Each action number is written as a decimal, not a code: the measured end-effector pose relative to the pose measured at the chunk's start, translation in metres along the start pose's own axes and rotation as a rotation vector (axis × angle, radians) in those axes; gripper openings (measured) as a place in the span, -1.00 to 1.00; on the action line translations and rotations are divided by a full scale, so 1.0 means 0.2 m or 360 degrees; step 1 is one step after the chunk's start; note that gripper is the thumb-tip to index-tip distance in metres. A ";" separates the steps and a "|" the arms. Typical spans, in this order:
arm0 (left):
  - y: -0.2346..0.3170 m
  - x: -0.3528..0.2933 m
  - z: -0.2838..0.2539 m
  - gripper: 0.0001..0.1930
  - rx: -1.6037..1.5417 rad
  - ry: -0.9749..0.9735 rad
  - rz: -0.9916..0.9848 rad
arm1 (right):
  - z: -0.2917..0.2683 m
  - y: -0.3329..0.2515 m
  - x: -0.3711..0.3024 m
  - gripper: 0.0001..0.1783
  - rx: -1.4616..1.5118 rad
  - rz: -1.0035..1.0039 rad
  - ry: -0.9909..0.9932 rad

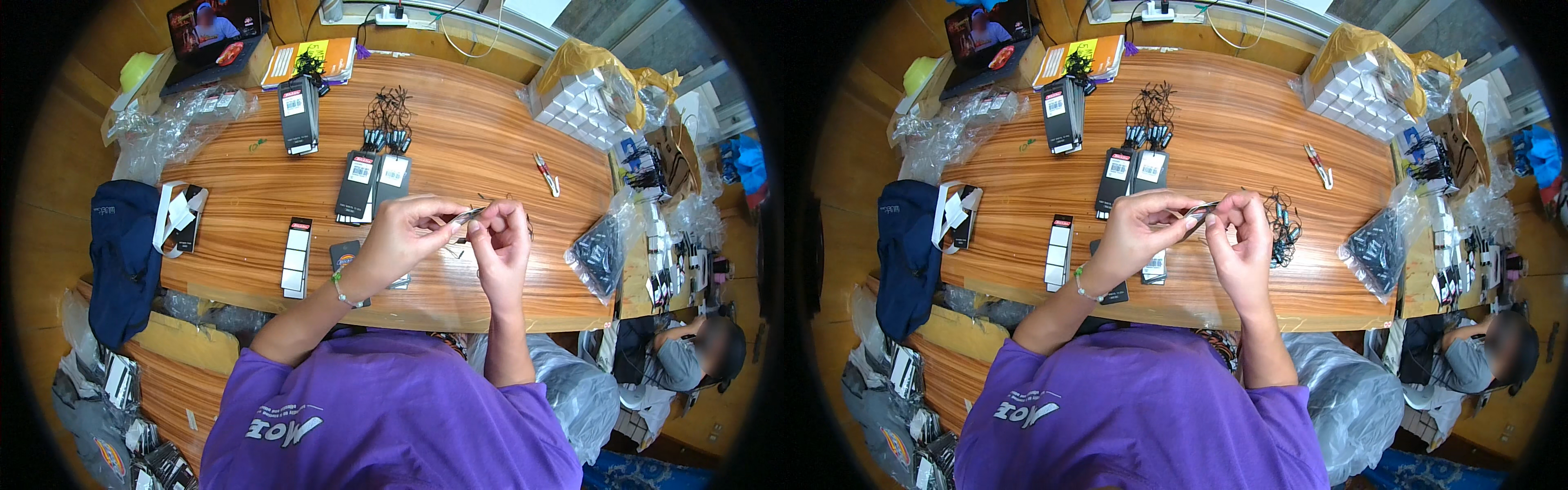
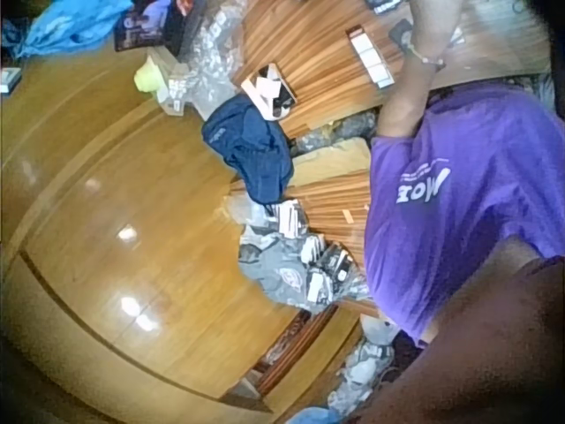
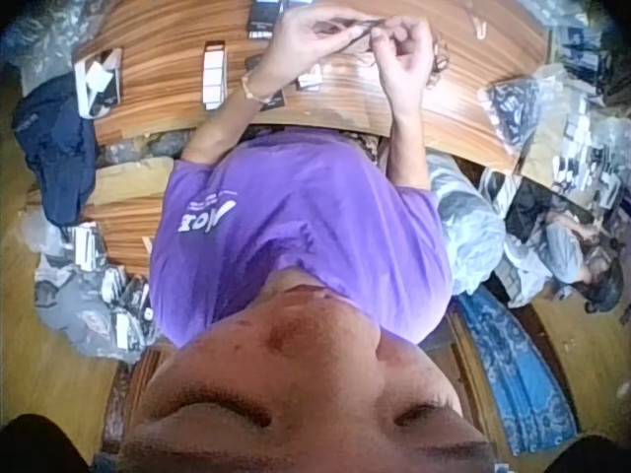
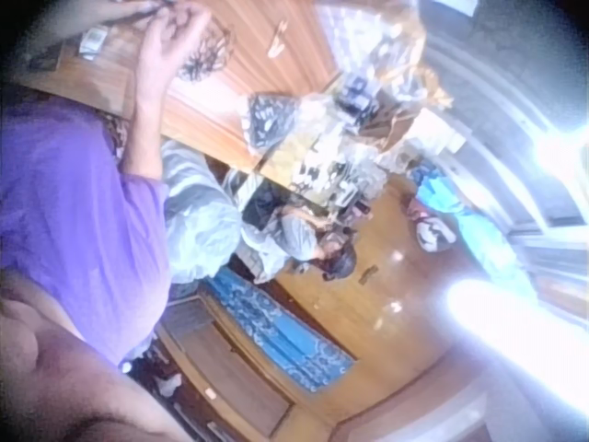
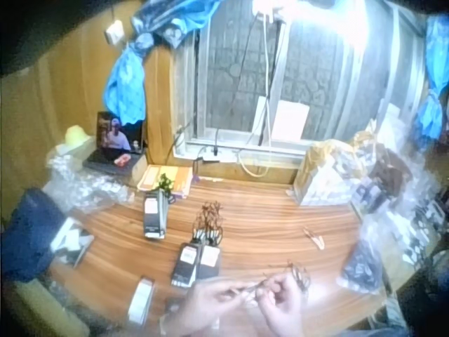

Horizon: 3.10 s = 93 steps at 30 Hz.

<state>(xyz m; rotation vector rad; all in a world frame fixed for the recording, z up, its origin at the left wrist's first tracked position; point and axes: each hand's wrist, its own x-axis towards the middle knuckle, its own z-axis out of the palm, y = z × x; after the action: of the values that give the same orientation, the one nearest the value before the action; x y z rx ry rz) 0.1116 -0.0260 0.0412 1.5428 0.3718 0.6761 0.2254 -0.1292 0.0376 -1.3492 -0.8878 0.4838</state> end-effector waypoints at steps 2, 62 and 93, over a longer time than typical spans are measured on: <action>-0.01 0.01 -0.01 -0.78 0.0013 -0.0011 -0.0036 | 0.00 -0.01 0.01 -0.79 -0.0353 -0.0134 -0.0039; -0.03 0.01 -0.01 -0.77 0.0772 0.0119 0.0675 | -0.03 0.02 0.00 -0.76 0.0252 0.0183 -0.0147; -0.18 -0.40 -0.89 -0.46 0.1266 0.0008 -0.0514 | -0.23 0.03 0.11 -0.92 0.0884 0.0131 0.0073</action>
<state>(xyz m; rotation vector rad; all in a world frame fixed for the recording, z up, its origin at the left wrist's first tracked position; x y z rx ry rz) -0.0537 0.0683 -0.0132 2.1551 0.9505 0.2745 0.2760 -0.1404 0.0386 -0.8837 -0.5994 0.7009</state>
